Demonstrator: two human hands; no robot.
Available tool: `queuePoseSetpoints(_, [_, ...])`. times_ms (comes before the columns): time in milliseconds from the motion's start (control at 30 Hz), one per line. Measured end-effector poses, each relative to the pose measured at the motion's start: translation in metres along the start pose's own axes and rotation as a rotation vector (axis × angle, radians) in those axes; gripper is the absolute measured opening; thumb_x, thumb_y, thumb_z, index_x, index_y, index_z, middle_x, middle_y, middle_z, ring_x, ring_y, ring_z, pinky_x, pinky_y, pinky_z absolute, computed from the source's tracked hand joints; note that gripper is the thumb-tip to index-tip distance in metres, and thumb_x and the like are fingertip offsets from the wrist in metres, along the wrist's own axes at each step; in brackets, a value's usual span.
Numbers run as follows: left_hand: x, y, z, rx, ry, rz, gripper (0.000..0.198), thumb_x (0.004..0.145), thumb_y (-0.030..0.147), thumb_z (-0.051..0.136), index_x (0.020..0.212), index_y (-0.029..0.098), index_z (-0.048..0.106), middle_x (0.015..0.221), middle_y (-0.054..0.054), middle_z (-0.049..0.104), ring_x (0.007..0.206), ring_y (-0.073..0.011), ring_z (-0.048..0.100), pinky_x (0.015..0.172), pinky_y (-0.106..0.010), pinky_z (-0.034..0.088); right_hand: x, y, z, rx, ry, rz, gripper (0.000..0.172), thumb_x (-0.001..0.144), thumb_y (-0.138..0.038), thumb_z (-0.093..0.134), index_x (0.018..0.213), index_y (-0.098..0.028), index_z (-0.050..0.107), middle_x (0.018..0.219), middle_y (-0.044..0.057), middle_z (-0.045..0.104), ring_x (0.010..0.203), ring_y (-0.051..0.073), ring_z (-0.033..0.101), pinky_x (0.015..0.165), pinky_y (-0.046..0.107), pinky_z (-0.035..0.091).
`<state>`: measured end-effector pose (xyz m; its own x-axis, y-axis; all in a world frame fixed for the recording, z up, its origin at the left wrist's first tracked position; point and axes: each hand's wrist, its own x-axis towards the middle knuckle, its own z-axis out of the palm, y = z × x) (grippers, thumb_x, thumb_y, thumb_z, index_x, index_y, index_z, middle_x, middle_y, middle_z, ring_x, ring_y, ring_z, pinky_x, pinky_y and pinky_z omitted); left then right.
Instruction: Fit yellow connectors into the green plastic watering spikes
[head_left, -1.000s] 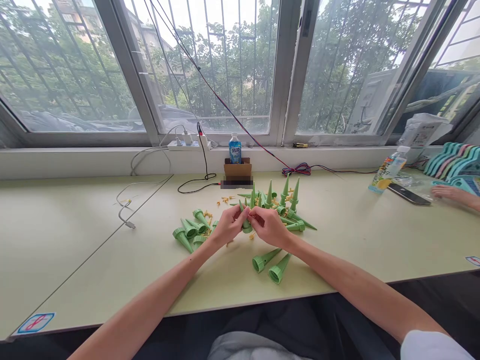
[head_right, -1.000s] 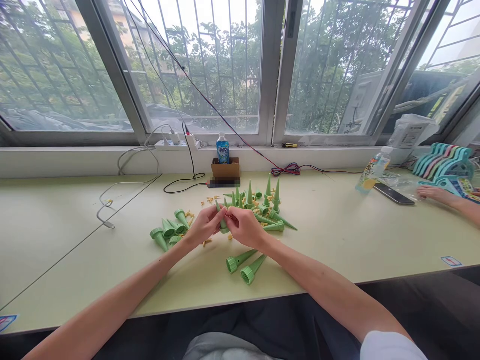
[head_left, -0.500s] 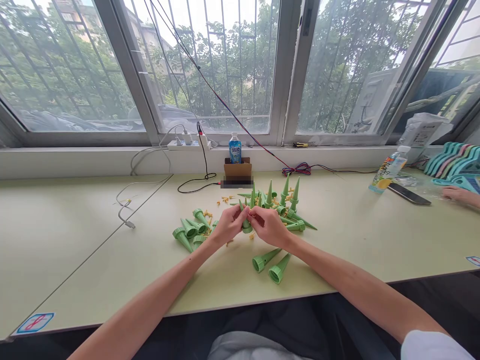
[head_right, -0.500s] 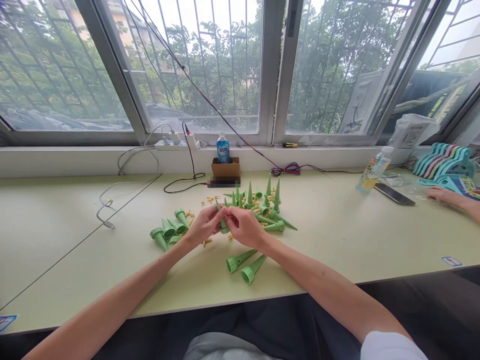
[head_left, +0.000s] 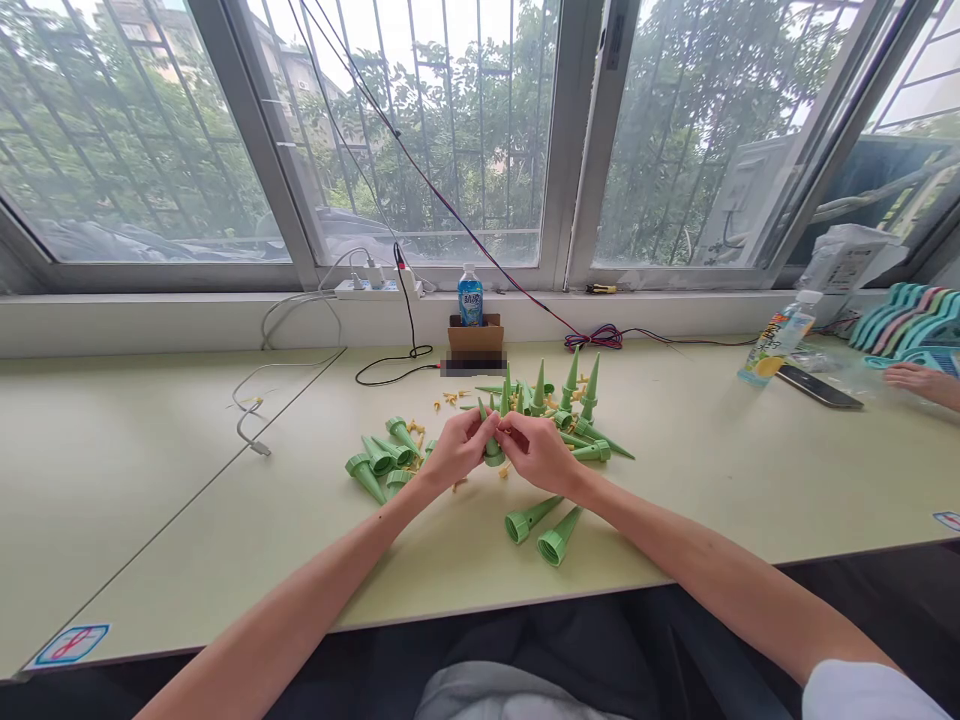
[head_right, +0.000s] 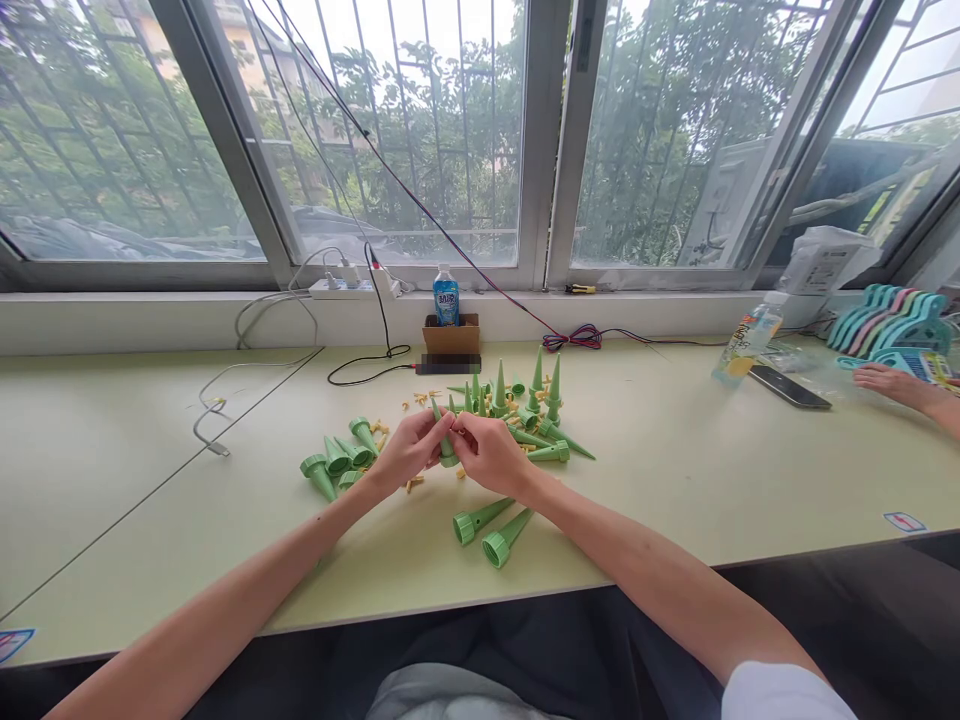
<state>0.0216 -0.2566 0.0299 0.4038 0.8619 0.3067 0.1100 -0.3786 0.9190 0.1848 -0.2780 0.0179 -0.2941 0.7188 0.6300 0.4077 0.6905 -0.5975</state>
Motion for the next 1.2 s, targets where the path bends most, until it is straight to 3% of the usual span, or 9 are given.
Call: queuePoseSetpoints(1200, [-0.0007,0.0026,-0.0005,0.054,-0.011,0.018,0.039,0.089,0.052,0.053,0.075,0.015,0.053,0.051,0.006,0.041,0.041,-0.0046,0.037,0.038,-0.017,0.030,0.0004,0.0004,-0.0006,0.010,-0.005,-0.023,0.023,0.094,-0.027,0.046,0.073,-0.018,0.049,0.059,-0.005,0.045,0.051,0.008,0.033,0.052,0.021,0.031])
